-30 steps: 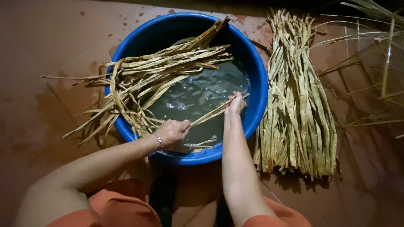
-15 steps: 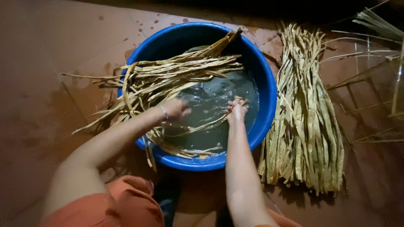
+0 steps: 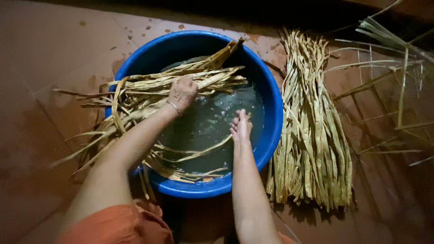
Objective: The person repeatedly submerges and agitates dried plant strips in a blue basin of water. They handle the strips by hand, pulling them from the water and placing them back in to ensure saturation, while a larger bundle of dry strips rests on the floor nearby.
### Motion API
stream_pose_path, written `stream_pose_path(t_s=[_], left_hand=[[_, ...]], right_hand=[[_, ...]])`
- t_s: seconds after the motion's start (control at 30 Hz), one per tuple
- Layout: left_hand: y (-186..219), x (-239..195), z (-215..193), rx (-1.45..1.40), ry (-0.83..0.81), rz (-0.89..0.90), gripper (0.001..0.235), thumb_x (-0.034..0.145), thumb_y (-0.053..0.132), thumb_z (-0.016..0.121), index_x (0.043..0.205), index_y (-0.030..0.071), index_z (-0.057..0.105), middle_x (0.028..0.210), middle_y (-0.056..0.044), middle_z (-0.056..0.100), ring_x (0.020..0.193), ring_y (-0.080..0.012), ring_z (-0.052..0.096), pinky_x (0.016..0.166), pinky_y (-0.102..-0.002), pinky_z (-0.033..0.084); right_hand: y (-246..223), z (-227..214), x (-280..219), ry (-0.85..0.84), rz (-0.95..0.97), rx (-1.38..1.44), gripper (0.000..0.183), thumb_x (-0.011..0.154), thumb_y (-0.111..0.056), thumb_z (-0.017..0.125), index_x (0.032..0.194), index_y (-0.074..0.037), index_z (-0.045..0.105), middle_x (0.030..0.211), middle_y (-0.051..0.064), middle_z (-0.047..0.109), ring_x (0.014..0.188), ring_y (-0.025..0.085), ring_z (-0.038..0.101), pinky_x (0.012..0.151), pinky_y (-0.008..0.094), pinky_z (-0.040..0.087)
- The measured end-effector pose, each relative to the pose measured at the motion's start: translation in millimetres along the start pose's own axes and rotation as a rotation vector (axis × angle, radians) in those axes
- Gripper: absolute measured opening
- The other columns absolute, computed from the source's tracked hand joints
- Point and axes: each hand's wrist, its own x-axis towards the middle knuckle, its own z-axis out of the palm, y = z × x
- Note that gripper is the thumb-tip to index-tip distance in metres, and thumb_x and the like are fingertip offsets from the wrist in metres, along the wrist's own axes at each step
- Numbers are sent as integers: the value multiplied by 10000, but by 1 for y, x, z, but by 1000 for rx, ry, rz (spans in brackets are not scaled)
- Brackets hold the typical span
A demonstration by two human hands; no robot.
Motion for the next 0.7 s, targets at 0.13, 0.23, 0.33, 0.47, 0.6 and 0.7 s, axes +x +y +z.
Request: stream_pose_path(t_s=[0.13, 0.23, 0.33, 0.47, 0.6, 0.7], left_hand=[[46, -43, 11, -327, -102, 7, 147, 946, 169, 657, 980, 38, 599, 969, -174, 598, 955, -350, 628, 812, -463, 541], [74, -84, 2, -534, -488, -229, 154, 899, 184, 633, 1009, 78, 650, 1001, -197, 679, 928, -396, 668, 812, -506, 538], [83, -115, 0, -658, -762, -430, 271, 1005, 346, 568, 1070, 105, 674, 1057, -185, 724, 960, -382, 694, 857, -489, 548], [82, -139, 14, -768, -654, -369, 299, 929, 343, 605, 1089, 120, 725, 1064, -177, 745, 993, -359, 704, 895, -460, 558], [85, -113, 38, -939, -551, -360, 398, 923, 384, 601, 1175, 79, 651, 1070, -191, 722, 973, -331, 700, 876, -444, 543], [102, -86, 54, -969, -498, -485, 407, 947, 419, 602, 1087, 44, 677, 1001, -200, 734, 927, -328, 721, 834, -436, 549]], right_hand=[[-5, 11, -11, -43, 7, -31, 151, 905, -180, 756, 1034, -129, 696, 725, -38, 690, 410, 44, 310, 389, 224, 237], [2, 8, -1, -72, 61, 71, 98, 915, -144, 750, 1001, -137, 703, 672, -45, 550, 417, 52, 337, 376, 240, 257], [7, 8, -2, 43, -34, -22, 77, 916, -95, 756, 942, -85, 685, 683, -19, 528, 427, 54, 348, 361, 254, 244], [-3, 20, -25, -81, 1, -6, 124, 886, -132, 705, 1006, -102, 719, 752, 10, 670, 408, 37, 357, 361, 223, 282], [-8, 26, -41, -191, -32, -155, 143, 871, -120, 758, 958, -17, 710, 840, 95, 751, 418, 53, 386, 361, 221, 296], [-1, 33, -45, -312, -3, -181, 139, 825, -34, 786, 944, -11, 717, 874, 108, 741, 586, 127, 627, 511, 261, 509]])
